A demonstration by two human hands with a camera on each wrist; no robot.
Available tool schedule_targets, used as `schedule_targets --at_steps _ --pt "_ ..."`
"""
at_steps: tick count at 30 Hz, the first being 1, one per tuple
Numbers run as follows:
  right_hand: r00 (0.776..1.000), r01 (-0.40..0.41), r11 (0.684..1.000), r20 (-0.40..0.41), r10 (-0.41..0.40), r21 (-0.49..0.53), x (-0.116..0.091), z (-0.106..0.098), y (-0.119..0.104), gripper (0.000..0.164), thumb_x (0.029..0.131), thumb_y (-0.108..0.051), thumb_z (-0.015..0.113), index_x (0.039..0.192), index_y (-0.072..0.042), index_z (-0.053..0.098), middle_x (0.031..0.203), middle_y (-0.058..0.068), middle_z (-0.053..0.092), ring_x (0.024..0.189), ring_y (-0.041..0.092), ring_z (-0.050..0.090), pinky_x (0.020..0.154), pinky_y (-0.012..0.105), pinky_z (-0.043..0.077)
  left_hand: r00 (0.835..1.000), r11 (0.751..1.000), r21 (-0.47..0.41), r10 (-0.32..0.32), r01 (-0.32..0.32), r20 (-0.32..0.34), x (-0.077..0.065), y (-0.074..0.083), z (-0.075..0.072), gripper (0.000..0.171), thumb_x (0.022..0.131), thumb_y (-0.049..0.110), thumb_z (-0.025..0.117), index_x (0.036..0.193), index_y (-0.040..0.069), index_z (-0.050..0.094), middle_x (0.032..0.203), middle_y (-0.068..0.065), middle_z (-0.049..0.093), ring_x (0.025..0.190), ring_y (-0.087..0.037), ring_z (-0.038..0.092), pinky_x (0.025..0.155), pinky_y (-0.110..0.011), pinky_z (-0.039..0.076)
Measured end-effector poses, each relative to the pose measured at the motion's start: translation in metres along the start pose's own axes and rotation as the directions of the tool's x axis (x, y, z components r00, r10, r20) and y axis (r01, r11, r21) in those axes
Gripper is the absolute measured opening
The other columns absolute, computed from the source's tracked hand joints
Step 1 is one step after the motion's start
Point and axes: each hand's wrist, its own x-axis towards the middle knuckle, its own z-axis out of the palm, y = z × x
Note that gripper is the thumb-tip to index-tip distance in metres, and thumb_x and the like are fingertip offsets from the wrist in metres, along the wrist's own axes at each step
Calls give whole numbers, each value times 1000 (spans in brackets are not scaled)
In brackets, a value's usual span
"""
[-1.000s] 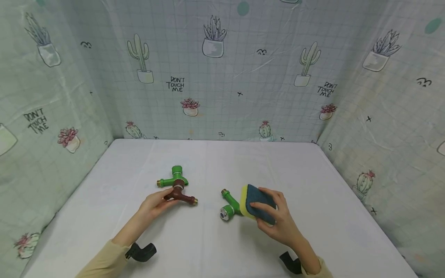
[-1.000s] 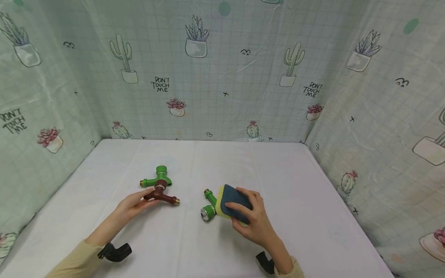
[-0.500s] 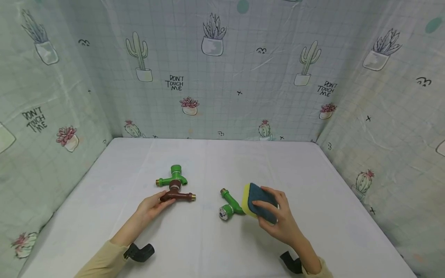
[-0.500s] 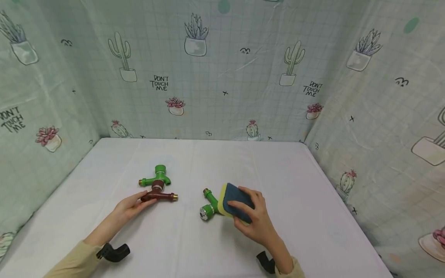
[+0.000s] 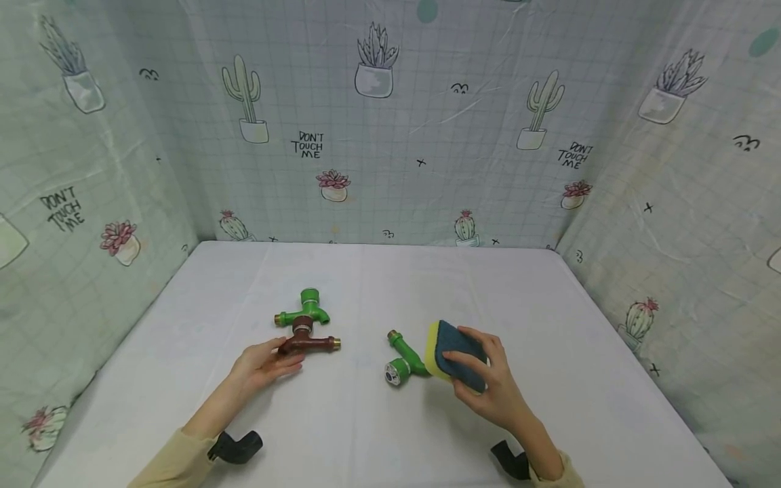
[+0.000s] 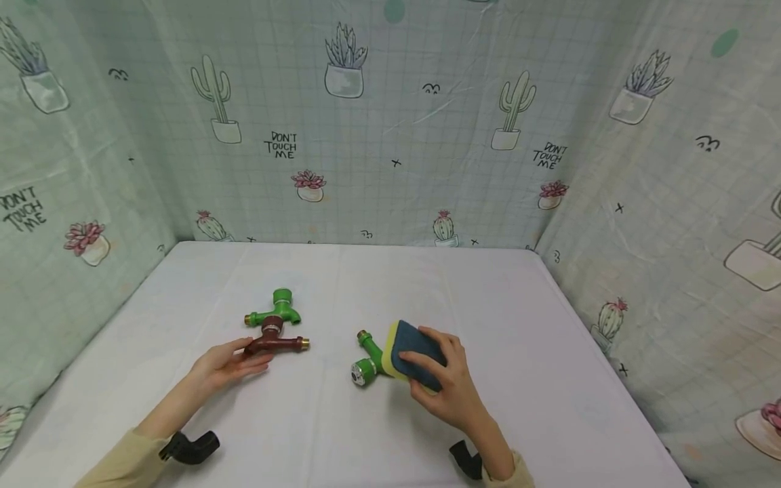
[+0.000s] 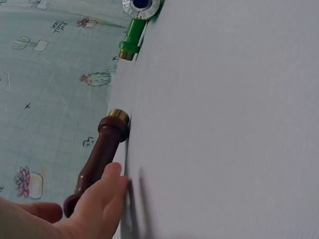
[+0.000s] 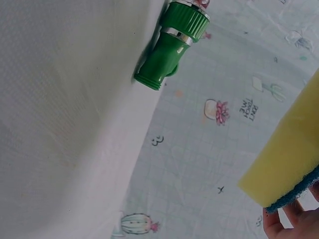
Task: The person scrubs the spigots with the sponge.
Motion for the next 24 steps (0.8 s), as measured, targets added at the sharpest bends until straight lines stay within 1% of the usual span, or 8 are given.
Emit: schedule_targets --at_steps 2,4,8,9,13,16,22,24 --pt "1000 5 1000 -7 -5 -3 0 1 0 28 85 -35 54 109 -23 62 126 18 46 113 26 38 87 37 34 999 987 160 26 -21 -31 -1 1 -5 51 94 14 35 136 -7 15 143 -32 8 95 -31 62 93 -45 44" --pt "1000 8 1000 -12 -8 -5 -1 1 0 30 87 -40 49 109 -23 62 126 18 46 113 26 38 88 36 33 999 960 277 40 -33 -20 0 4 -11 51 93 16 37 134 -9 19 141 -35 9 80 -22 65 86 -43 49" --pt "1000 3 1000 -13 -3 -5 -2 2 0 31 87 -41 48 109 -23 62 126 18 46 114 26 38 88 35 34 999 925 376 41 -44 14 4 7 -22 56 92 20 42 135 -10 22 139 -39 8 79 -20 66 79 -41 53" --pt "1000 1 1000 -12 -1 -4 -2 2 0 31 87 -40 48 109 -23 62 126 18 46 114 26 37 88 35 34 999 920 388 40 -46 25 3 8 -23 56 92 21 42 135 -11 22 139 -39 7 80 -21 65 79 -41 53" --pt "1000 -6 1000 -10 6 -3 -4 2 0 30 86 -38 50 109 -23 61 127 18 46 114 26 37 87 36 35 998 912 405 68 -59 -9 -6 6 -17 55 93 18 38 134 -13 20 140 -37 11 79 -22 66 78 -41 53" --pt "1000 -11 1000 -10 11 -6 -5 2 1 30 86 -39 49 109 -23 61 127 17 45 115 25 37 87 37 35 997 916 396 81 -67 -19 -13 5 -11 52 94 17 33 133 -14 19 140 -36 11 78 -23 66 78 -41 53" --pt "999 -28 999 -17 28 -16 -7 0 3 33 86 -42 48 109 -23 61 128 16 45 115 24 37 85 38 36 993 923 367 109 -114 35 -16 6 -9 57 95 20 38 136 -11 16 144 -31 5 80 -22 66 80 -38 53" --pt "999 -32 999 -20 32 -19 -9 -2 5 33 86 -42 48 109 -22 61 128 17 45 115 24 36 85 38 37 987 917 368 132 -155 87 -15 6 -10 55 94 23 42 135 -8 23 141 -31 16 82 -24 66 80 -39 53"
